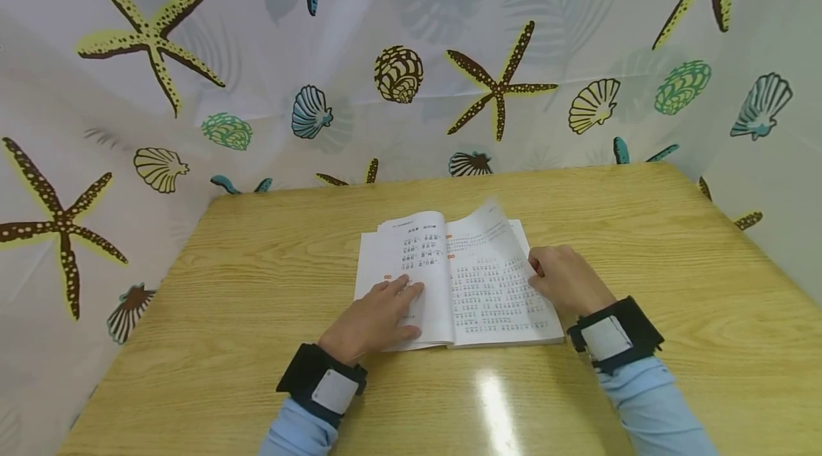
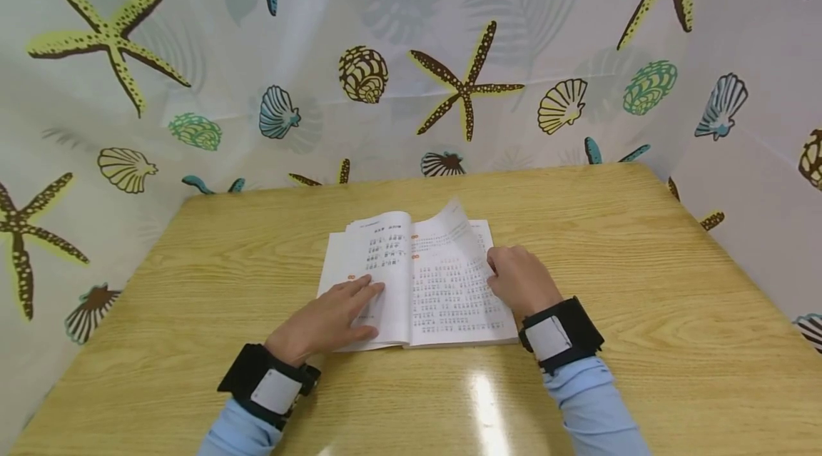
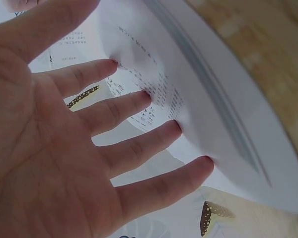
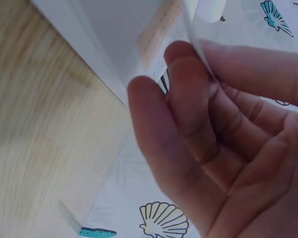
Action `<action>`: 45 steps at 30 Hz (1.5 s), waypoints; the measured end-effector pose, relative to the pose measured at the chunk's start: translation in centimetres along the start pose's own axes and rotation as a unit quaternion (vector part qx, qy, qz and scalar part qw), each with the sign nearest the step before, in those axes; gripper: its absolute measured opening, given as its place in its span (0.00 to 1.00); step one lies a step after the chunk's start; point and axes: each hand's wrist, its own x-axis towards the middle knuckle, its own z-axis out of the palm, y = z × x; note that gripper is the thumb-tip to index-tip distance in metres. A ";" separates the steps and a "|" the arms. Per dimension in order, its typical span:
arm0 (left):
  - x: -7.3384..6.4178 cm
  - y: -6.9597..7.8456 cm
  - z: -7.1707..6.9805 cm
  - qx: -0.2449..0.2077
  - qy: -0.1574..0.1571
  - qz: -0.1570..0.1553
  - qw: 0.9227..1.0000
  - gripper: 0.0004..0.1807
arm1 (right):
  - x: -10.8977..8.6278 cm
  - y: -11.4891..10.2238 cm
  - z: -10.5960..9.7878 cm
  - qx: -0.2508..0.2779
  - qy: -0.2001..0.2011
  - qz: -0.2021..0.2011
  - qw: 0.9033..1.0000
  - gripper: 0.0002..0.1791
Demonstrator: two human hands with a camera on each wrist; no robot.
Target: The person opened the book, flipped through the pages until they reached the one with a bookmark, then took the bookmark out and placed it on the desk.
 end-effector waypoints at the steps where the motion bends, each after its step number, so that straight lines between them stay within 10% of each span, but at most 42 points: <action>1: 0.0 0.0 0.0 0.000 0.000 0.000 1.000 0.35 | 0.0 0.0 0.0 0.001 0.004 -0.003 1.000 0.05; 8: 0.0 0.0 0.0 0.002 0.002 0.000 1.000 0.35 | 0.1 0.1 -0.1 0.010 -0.005 -0.016 1.000 0.05; 11: 0.0 0.0 0.0 0.000 0.000 0.000 1.000 0.35 | 0.0 -0.4 -0.2 0.091 -0.037 -0.032 0.995 0.13; 17: -0.1 -0.3 -0.2 -0.010 0.002 0.013 1.000 0.36 | -0.2 -2.7 0.3 0.282 -0.166 -0.058 0.943 0.35; 24: -0.4 -0.6 0.0 -0.094 0.053 0.040 0.993 0.37 | -0.3 -4.5 2.5 0.105 -0.190 -0.190 0.957 0.30; 36: -0.6 -0.6 0.1 -0.155 0.061 0.005 0.986 0.36 | -0.8 -5.5 3.1 0.033 -0.161 -0.205 0.965 0.30; 42: -1.2 -1.4 -1.2 -0.052 0.138 -0.007 0.989 0.26 | -0.9 -5.7 3.2 0.020 -0.148 -0.210 0.966 0.30; 45: -1.4 -1.8 -2.3 0.026 0.225 -0.016 0.974 0.24 | -0.9 -5.7 3.3 0.019 -0.148 -0.208 0.967 0.31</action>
